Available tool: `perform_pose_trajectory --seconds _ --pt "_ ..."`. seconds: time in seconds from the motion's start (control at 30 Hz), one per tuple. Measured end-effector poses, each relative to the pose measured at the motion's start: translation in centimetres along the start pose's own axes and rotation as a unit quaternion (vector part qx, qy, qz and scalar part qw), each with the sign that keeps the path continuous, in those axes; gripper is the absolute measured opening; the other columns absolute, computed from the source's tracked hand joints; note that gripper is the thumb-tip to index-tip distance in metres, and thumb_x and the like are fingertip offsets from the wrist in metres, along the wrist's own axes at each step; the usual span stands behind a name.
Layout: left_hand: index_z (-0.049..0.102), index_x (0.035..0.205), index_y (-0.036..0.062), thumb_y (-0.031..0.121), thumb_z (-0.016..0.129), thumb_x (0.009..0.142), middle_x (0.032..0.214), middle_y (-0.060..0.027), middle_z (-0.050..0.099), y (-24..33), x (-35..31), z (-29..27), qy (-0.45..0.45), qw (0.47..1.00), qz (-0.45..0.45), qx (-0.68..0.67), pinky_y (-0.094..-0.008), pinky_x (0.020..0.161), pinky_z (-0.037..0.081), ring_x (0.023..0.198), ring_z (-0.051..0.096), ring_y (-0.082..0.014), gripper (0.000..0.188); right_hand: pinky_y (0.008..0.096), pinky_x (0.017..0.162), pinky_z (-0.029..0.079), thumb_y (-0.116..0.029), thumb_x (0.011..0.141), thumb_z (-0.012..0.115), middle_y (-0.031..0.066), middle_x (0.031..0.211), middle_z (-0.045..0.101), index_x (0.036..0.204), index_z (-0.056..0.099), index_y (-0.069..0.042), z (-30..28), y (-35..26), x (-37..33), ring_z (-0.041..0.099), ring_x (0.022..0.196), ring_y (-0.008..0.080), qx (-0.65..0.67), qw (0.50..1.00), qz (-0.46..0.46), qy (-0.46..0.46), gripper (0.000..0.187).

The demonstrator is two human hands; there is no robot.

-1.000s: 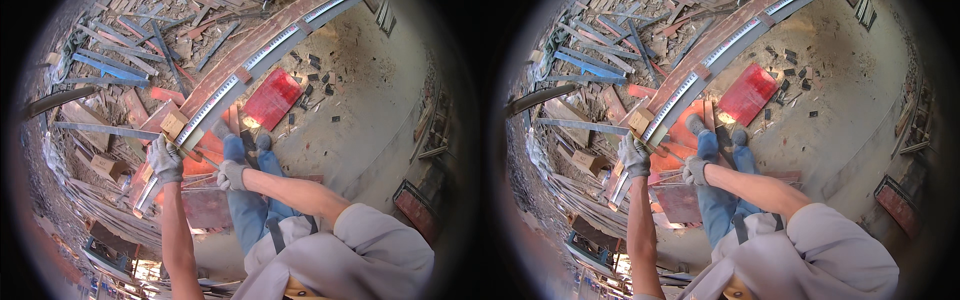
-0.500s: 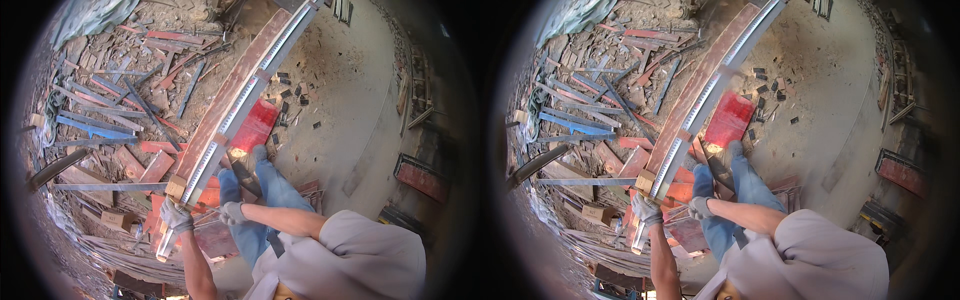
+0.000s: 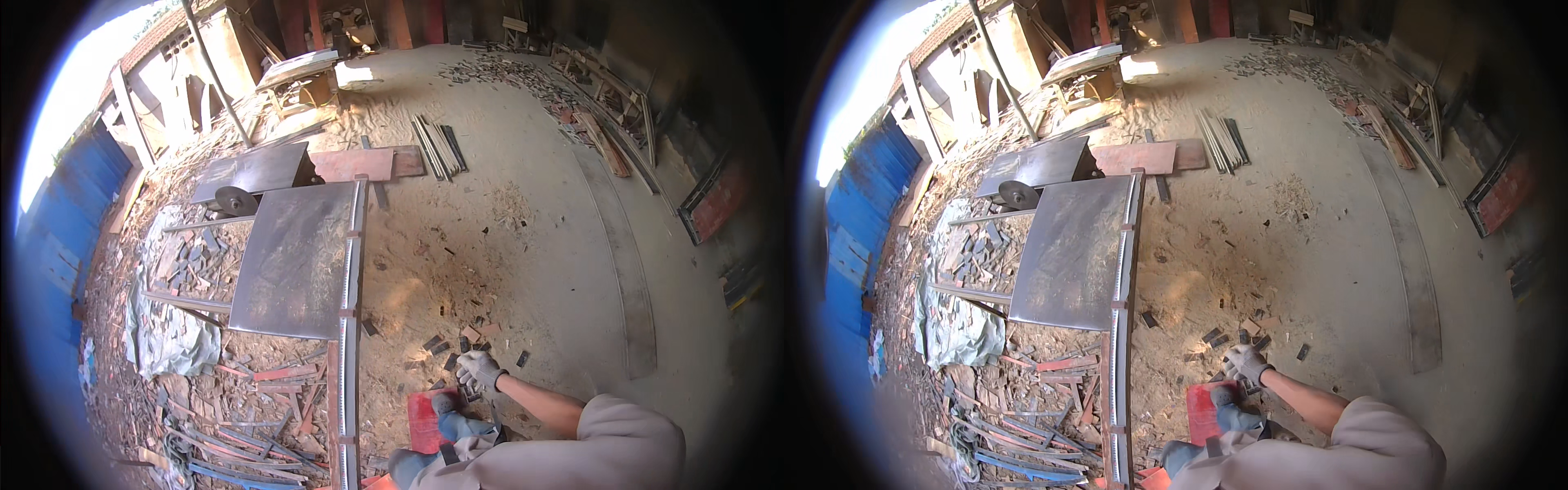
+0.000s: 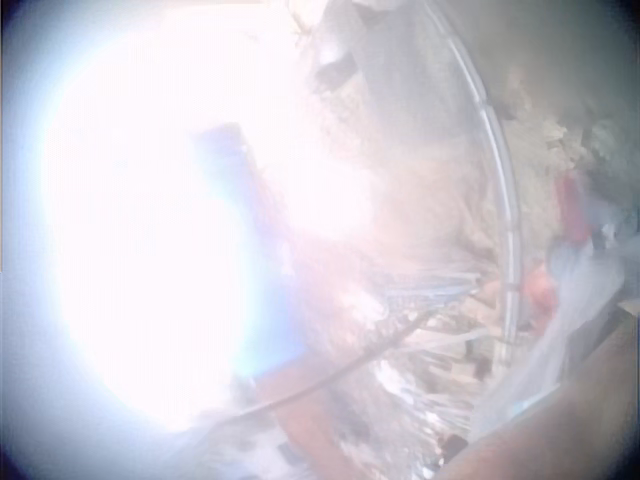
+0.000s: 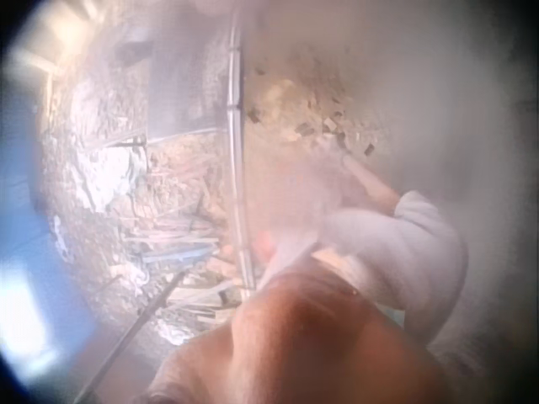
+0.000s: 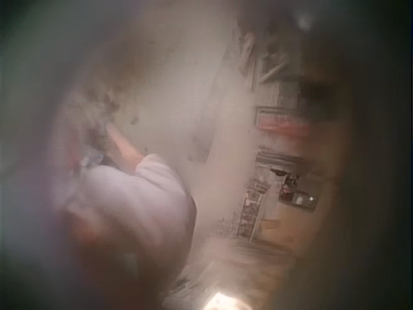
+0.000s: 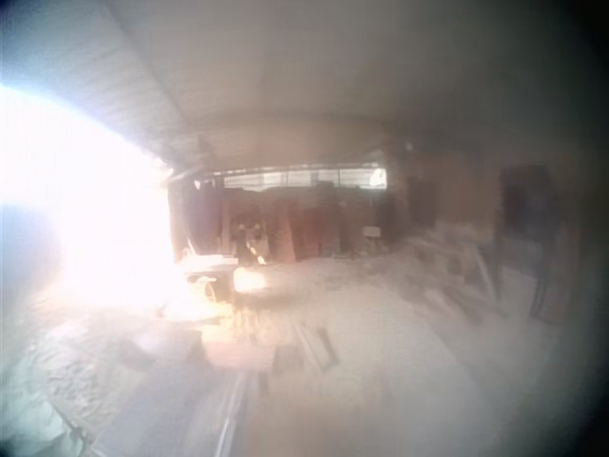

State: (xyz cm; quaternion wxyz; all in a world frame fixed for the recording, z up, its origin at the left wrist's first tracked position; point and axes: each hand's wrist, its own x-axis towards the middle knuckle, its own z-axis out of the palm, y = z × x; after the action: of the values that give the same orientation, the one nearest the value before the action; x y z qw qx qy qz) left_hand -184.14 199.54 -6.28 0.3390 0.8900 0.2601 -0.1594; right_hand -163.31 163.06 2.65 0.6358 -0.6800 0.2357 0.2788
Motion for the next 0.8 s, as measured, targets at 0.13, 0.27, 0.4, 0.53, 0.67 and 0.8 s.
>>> perform_pose_trajectory --seconds 0.13,0.27,0.4,0.53,0.67,0.8 --pt "0.074 0.109 -0.0008 0.051 0.061 0.096 0.093 -0.0175 0.074 16.8 9.7 -0.4 -0.105 0.994 0.007 -0.027 -0.0505 0.074 0.054 0.082 0.068 -0.0367 0.055 0.0316 0.046 0.056 -0.026 0.104 0.064 0.0112 0.083 0.076 0.109 0.067 -0.006 -14.6 -11.2 6.1 0.07 0.056 0.0184 0.17 0.975 -0.028 0.144 0.02" --pt "0.075 0.106 -0.0006 0.049 0.066 0.093 0.091 -0.016 0.075 25.5 17.9 2.0 -0.158 0.985 -0.065 -0.01 -0.0484 0.073 0.054 0.08 0.069 -0.0335 0.052 0.0341 0.049 0.057 -0.027 0.103 0.066 0.0125 0.085 0.077 0.113 0.068 -0.006 -24.4 -17.3 15.2 0.073 0.061 0.0218 0.207 0.963 -0.045 0.169 0.023" --pt "0.076 0.103 -0.0003 0.047 0.072 0.09 0.089 -0.0146 0.076 31.1 26.9 5.9 -0.201 0.963 -0.18 0.03 -0.0464 0.072 0.055 0.078 0.07 -0.0302 0.049 0.0372 0.05 0.059 -0.028 0.102 0.068 0.0126 0.085 0.076 0.112 0.068 -0.007 -34.5 -22.5 29.5 0.073 0.062 0.0237 0.176 0.965 -0.036 0.192 0.024" --pt "0.078 0.1 -0.0001 0.044 0.077 0.088 0.087 -0.0131 0.077 38.7 38.5 7.7 -0.262 0.927 -0.251 0.099 -0.0444 0.071 0.056 0.076 0.071 -0.027 0.046 0.0418 0.049 0.059 -0.028 0.103 0.066 0.0159 0.086 0.075 0.11 0.065 -0.006 -42.9 -23.4 40.3 0.073 0.063 0.0284 0.144 0.952 0.066 0.262 0.024" --pt "0.082 0.095 0.0046 0.047 0.072 0.091 0.081 -0.0122 0.076 55.2 56.2 7.8 -0.227 0.969 -0.042 0.088 -0.0405 0.074 0.054 0.076 0.071 -0.0235 0.044 0.056 0.068 0.063 -0.029 0.106 0.055 0.0256 0.101 0.075 0.127 0.06 0.0 -49.1 -21.7 44.3 0.075 0.078 0.0418 0.101 0.927 0.298 0.203 0.037" --pt "0.082 0.101 0.0023 0.042 0.065 0.103 0.082 -0.0057 0.076 80.1 75.1 9.0 -0.158 0.976 -0.005 -0.148 -0.0341 0.068 0.052 0.069 0.065 -0.0141 0.043 0.0574 0.075 0.065 -0.029 0.107 0.051 0.0237 0.11 0.076 0.127 0.058 0.006 -57.3 -27.0 52.1 0.076 0.084 0.0409 0.094 0.883 0.37 0.275 0.042"
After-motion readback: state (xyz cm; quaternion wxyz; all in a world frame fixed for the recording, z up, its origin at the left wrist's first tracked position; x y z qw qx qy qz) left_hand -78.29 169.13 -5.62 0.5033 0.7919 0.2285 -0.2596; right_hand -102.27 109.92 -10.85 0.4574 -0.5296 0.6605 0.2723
